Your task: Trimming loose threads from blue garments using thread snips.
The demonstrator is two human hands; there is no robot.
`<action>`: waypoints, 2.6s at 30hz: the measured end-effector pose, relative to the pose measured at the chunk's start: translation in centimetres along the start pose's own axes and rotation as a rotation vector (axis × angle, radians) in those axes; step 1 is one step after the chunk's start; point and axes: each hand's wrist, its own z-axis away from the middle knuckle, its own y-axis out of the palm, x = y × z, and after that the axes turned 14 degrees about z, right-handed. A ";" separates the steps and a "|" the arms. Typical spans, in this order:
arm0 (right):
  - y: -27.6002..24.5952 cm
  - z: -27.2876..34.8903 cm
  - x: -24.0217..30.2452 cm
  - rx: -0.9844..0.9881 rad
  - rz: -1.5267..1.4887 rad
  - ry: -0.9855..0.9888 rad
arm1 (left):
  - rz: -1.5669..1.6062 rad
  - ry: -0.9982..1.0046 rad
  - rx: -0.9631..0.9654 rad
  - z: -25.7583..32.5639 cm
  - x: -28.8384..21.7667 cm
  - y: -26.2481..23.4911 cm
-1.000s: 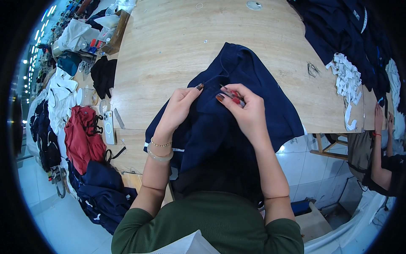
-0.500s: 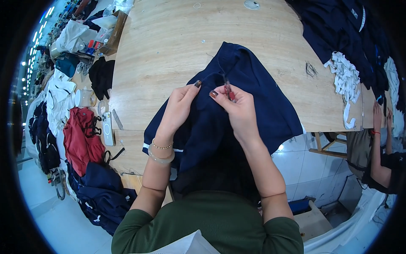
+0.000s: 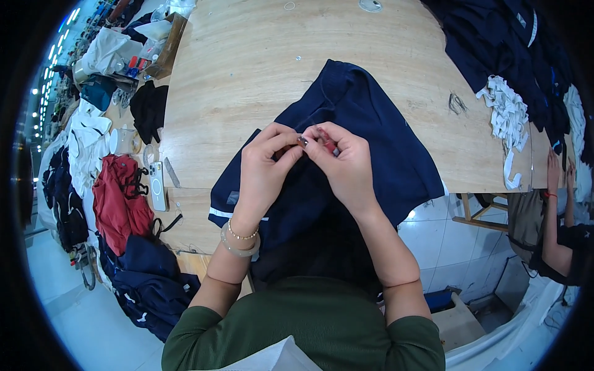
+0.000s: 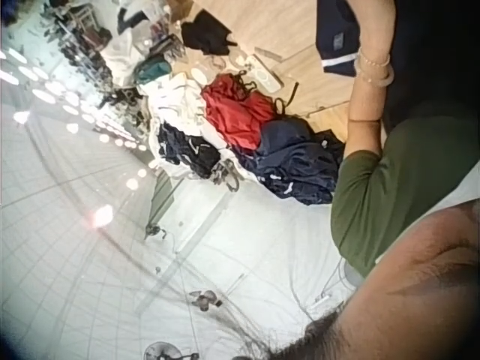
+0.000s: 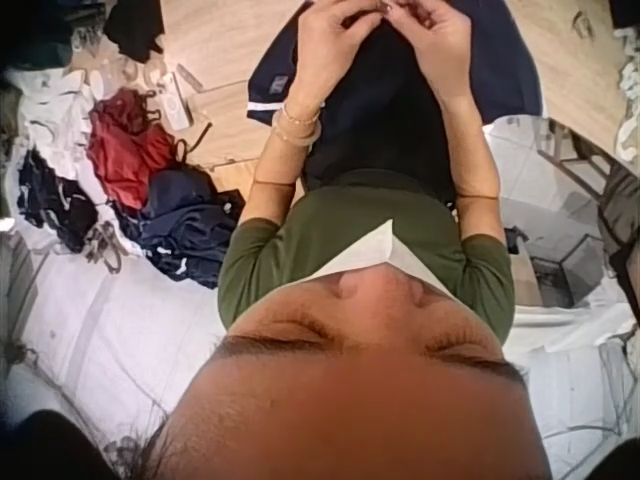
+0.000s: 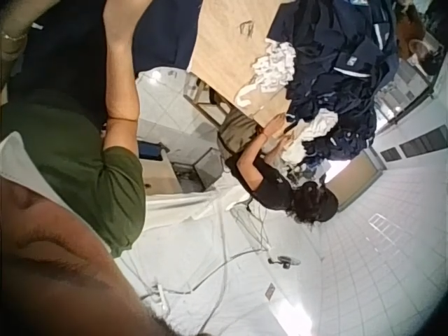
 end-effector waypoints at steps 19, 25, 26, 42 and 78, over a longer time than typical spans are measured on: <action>-4.7 0.2 0.0 -0.120 0.566 -0.125 | 0.074 0.099 -0.045 -1.7 1.6 -0.4; -3.5 -0.3 1.3 -0.115 0.891 -0.338 | 0.128 0.040 -0.048 -1.8 1.4 -0.4; -3.4 -0.5 1.4 -0.096 0.961 -0.375 | 0.119 0.054 -0.051 -1.7 1.3 -0.4; -3.1 -1.2 0.0 -0.145 0.725 -0.252 | 0.378 -0.159 -0.142 -1.5 1.9 -0.3; -3.3 -0.9 0.9 -0.014 0.945 -0.345 | 0.402 -0.220 0.025 -1.2 2.8 -1.4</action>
